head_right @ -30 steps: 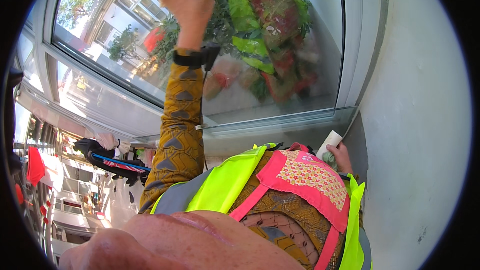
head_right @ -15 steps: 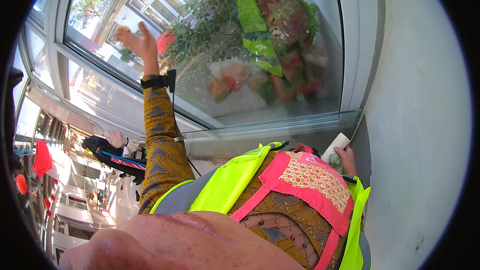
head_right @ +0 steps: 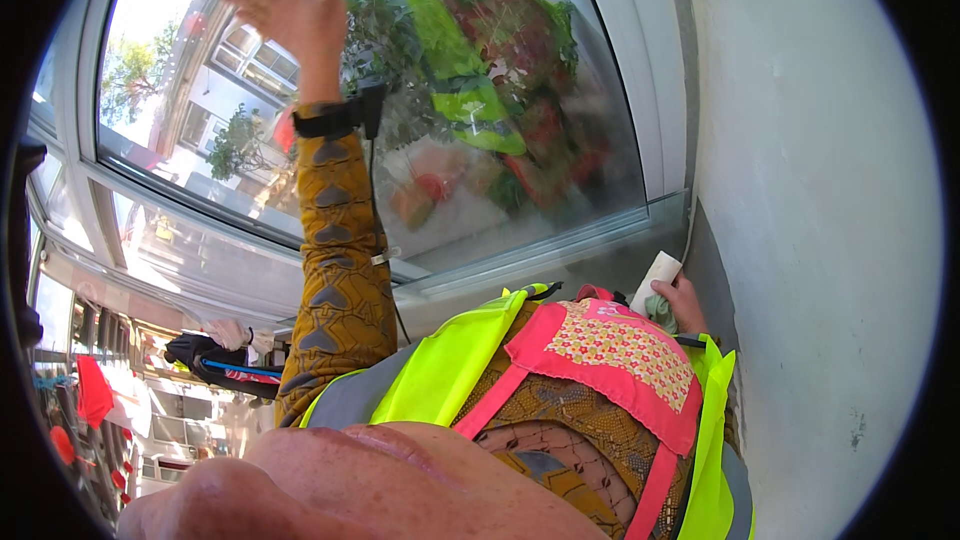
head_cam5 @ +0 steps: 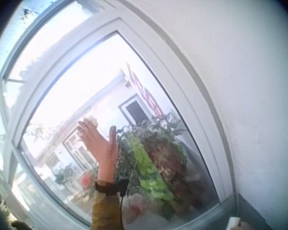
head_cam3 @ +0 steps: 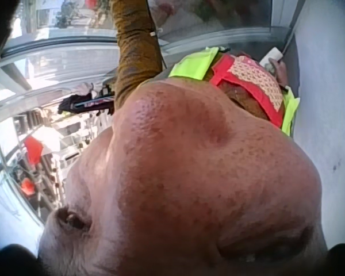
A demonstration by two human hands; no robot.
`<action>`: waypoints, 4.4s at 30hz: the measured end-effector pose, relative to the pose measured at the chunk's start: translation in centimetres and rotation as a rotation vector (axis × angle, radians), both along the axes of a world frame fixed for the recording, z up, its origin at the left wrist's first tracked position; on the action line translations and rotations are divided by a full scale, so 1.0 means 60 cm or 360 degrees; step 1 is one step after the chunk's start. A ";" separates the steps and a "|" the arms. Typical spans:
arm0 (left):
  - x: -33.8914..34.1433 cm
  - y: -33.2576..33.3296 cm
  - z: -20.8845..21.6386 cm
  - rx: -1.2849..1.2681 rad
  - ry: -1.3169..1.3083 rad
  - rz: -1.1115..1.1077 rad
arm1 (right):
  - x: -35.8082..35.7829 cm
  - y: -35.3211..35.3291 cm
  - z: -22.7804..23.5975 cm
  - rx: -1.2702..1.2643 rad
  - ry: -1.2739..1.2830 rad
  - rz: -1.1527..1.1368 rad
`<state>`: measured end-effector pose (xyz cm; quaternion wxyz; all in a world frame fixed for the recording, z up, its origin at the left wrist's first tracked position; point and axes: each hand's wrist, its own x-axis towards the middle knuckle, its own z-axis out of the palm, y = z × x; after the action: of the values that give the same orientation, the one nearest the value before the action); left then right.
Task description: The person wipes a large glass window with a cloth, moving from the upper sections downward and across the surface. They hold a roll of paper towels in the other hand and occasionally switch hands while continuing to wipe different areas of the window.
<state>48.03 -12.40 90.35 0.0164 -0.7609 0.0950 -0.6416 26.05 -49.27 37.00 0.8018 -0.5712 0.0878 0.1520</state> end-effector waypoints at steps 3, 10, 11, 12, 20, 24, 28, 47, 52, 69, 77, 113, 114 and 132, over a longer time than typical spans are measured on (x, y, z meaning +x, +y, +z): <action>0.024 -0.153 -0.180 0.0542 0.0287 0.0194 | -0.002 0.005 -0.002 -0.0002 0.0044 -0.0031; -0.023 -0.103 -0.407 0.0988 0.0538 0.0114 | 0.004 0.008 0.000 -0.0163 0.0036 0.0109; -0.030 -0.080 -0.401 0.0911 0.0525 0.0153 | 0.003 0.008 0.004 -0.0150 0.0045 0.0134; -0.038 -0.060 -0.389 0.0865 0.0482 0.0217 | 0.005 0.008 0.009 -0.0162 0.0052 0.0169; -0.096 0.216 -0.135 -0.0137 0.0115 0.0262 | 0.014 0.003 0.037 -0.0167 0.0065 0.0312; -0.143 0.407 -0.093 -0.0874 -0.0032 0.0148 | 0.020 -0.005 0.036 -0.0171 0.0041 0.0364; -0.202 0.521 -0.252 -0.1742 0.0033 0.0275 | 0.013 -0.017 0.042 -0.0243 0.0093 0.0349; -0.137 0.377 -0.025 -0.0356 -0.0098 0.0190 | 0.009 -0.020 0.038 -0.0278 0.0128 0.0262; -0.149 0.244 -0.367 -0.0675 0.0249 0.0079 | 0.010 -0.035 0.046 -0.0412 0.0058 0.0293; -0.121 0.414 -0.365 -0.0591 -0.0244 0.0336 | 0.007 -0.049 0.074 -0.0607 0.0189 0.0285; -0.183 0.551 -0.396 -0.0650 0.0004 0.0167 | 0.006 -0.058 0.067 -0.0596 0.0187 0.0302; -0.186 0.367 -0.767 -0.2861 -0.0062 0.0015 | -0.006 -0.083 0.096 -0.0854 0.0303 0.0316; -0.197 0.364 -0.823 -0.3344 -0.0139 -0.0235 | -0.011 -0.087 0.099 -0.0866 0.0317 0.0315; -0.079 -0.091 -0.262 -0.0751 0.0158 -0.0184 | 0.000 -0.033 0.107 -0.0628 0.0180 0.0363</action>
<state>43.30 -17.88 74.61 -0.2032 -0.7676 -0.0133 -0.6077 26.07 -51.26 43.40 0.6460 -0.7137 0.0956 0.2533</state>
